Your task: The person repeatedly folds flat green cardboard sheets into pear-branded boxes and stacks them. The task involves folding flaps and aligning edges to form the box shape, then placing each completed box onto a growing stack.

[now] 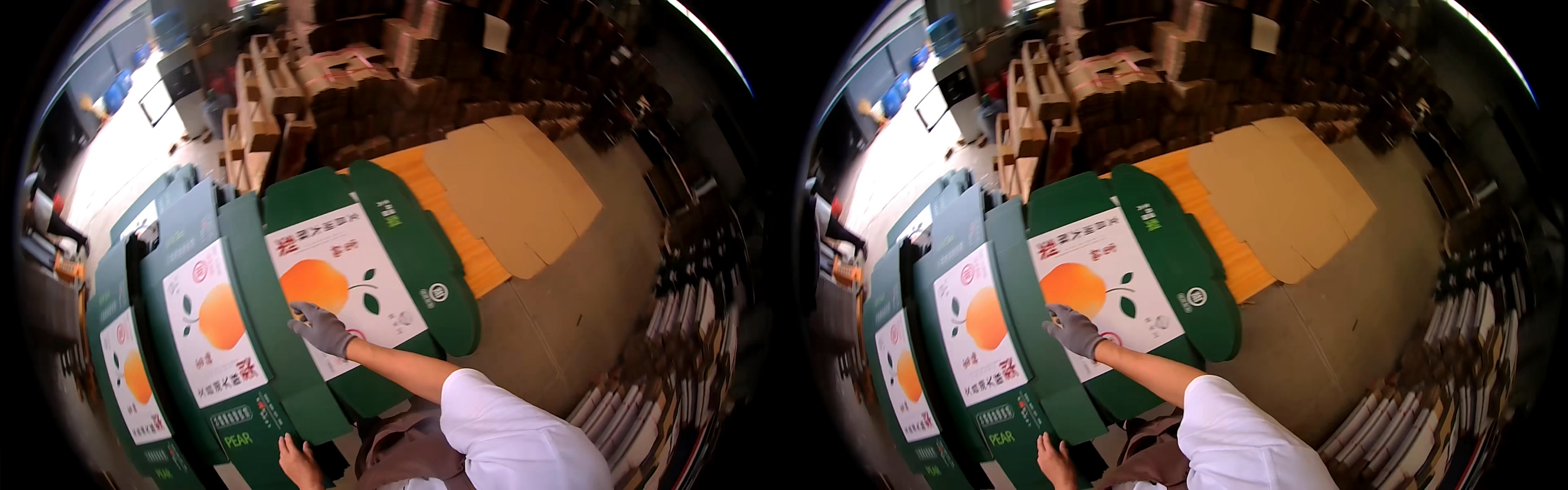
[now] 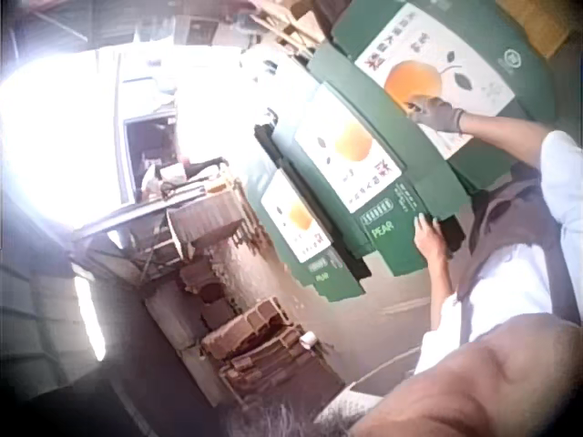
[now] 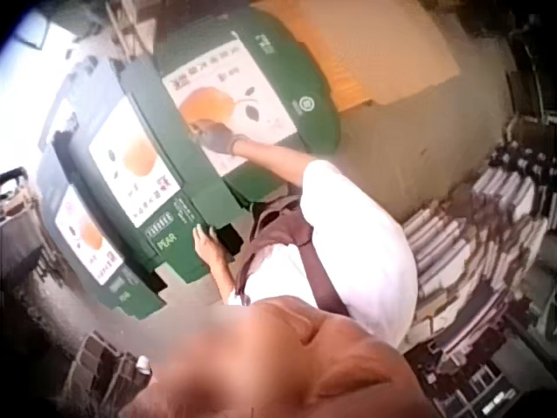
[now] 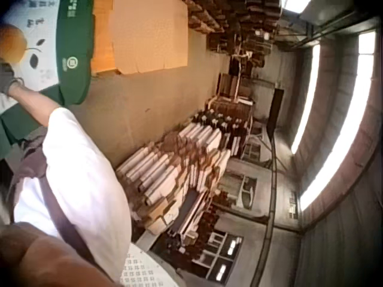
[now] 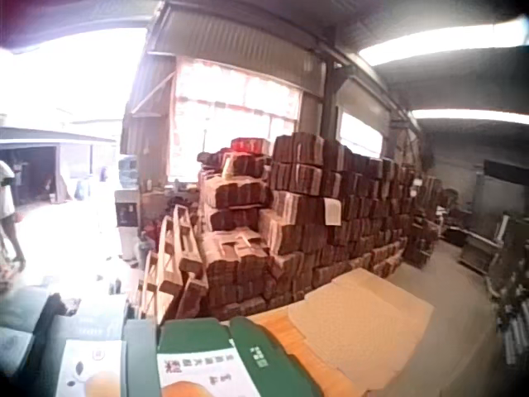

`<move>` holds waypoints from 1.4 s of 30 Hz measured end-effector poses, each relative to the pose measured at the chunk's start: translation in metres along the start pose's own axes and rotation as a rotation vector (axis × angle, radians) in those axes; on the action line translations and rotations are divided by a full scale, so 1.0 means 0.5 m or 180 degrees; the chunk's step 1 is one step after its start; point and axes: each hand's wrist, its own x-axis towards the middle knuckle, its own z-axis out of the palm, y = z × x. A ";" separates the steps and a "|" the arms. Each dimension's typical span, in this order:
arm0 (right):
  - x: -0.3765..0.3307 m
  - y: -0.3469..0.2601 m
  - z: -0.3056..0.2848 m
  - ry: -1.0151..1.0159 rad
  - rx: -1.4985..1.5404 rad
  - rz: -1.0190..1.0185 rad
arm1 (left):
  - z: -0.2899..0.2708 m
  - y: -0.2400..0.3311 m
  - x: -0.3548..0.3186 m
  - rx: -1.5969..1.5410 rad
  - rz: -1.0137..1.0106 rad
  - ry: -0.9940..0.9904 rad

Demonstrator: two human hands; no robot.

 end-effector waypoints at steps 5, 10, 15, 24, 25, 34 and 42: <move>-0.172 0.333 -0.516 0.1516 -0.0641 0.0928 | -0.005 0.216 0.098 -0.0167 0.0892 -0.0069; -0.407 0.637 -0.919 0.2545 -0.2692 0.2539 | 0.109 0.516 0.190 -0.1178 0.1394 -0.0876; -0.405 0.654 -0.991 0.1915 -0.1617 0.3034 | 0.269 0.881 0.233 -0.2512 0.1599 -0.2301; -0.406 0.674 -0.929 0.2239 -0.0526 0.2369 | 0.562 1.227 0.243 -0.4002 -0.1645 -0.2983; -0.417 0.672 -0.925 0.2403 -0.0263 0.2074 | 0.562 1.226 0.242 -0.3978 -0.1818 -0.2901; -0.635 0.820 -1.269 0.5068 0.3320 0.2221 | 0.389 1.233 0.193 -0.4436 -0.1430 -0.3279; -0.648 0.799 -1.548 0.3886 0.2806 0.0680 | 0.357 1.194 0.094 -0.4678 -0.1593 -0.3764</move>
